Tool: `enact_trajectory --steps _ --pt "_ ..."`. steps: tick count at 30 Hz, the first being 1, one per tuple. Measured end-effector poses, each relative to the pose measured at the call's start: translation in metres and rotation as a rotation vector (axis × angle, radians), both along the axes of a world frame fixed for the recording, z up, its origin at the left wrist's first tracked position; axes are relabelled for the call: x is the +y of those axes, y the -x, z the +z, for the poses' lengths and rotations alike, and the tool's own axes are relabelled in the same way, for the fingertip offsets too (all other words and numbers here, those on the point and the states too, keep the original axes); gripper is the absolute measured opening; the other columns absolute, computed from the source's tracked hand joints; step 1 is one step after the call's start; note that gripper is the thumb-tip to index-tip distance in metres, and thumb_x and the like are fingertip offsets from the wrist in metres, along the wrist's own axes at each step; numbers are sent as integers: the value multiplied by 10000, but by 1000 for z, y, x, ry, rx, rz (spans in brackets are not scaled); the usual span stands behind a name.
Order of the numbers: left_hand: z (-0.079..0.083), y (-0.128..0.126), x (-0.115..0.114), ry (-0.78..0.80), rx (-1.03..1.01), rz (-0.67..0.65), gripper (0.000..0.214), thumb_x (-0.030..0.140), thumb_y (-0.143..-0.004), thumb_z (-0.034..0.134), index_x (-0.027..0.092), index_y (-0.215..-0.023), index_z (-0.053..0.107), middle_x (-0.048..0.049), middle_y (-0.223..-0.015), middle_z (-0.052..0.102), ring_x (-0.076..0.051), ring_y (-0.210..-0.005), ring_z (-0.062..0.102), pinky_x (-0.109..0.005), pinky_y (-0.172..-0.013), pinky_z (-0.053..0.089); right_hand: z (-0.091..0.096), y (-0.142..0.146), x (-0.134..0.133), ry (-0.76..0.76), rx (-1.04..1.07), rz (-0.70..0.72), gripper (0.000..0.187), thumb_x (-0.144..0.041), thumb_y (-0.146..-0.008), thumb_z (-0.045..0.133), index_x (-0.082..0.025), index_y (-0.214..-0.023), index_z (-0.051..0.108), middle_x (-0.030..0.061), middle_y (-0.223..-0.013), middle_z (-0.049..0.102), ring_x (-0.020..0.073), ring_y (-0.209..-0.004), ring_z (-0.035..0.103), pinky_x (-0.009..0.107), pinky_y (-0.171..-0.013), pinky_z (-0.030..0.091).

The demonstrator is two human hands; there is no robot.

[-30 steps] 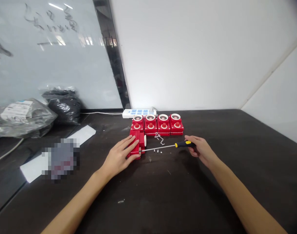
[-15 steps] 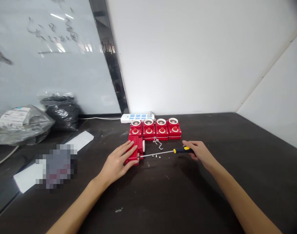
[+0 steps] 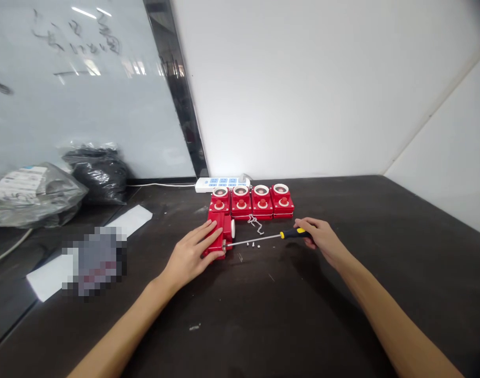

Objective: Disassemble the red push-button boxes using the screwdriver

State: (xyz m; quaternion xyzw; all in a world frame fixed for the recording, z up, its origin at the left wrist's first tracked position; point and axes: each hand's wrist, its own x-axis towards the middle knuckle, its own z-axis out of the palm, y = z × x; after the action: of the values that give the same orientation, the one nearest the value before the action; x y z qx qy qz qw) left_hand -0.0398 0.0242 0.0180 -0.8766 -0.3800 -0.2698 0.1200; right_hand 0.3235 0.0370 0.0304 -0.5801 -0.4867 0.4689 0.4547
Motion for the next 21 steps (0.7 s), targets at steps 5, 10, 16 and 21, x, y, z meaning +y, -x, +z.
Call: enact_trajectory --steps 5,10,16,21 --pt "2 -1 -1 -20 -9 -4 485 441 -920 581 183 -1331 579 -145 -1403 555 -307 -1263 559 -468 -999 530 0 -2 1 6 24 35 434 -566 -712 698 -144 -802 648 -47 -552 444 62 -423 388 196 -374 248" --pt "2 -1 -1 -20 4 -3 484 440 -925 575 190 -1340 571 -146 -1408 549 -306 -1268 555 -468 -990 533 2 -5 0 22 30 66 443 -562 -707 703 -146 -854 657 -45 -590 462 65 -434 406 203 -377 248" --pt "2 -1 -1 11 -19 -4 499 458 -923 570 221 -1362 555 -132 -1410 550 -316 -1268 552 -492 -989 530 1 -11 0 16 32 112 428 -553 -742 706 -166 -920 660 -22 -698 518 74 -508 436 214 -423 293" --pt "2 -1 0 4 6 -4 485 447 -927 570 220 -1355 561 -131 -1419 541 -306 -1270 552 -468 -982 537 -1 -19 2 -27 73 191 414 -530 -762 712 -195 -998 653 -24 -743 517 99 -603 450 230 -527 366"
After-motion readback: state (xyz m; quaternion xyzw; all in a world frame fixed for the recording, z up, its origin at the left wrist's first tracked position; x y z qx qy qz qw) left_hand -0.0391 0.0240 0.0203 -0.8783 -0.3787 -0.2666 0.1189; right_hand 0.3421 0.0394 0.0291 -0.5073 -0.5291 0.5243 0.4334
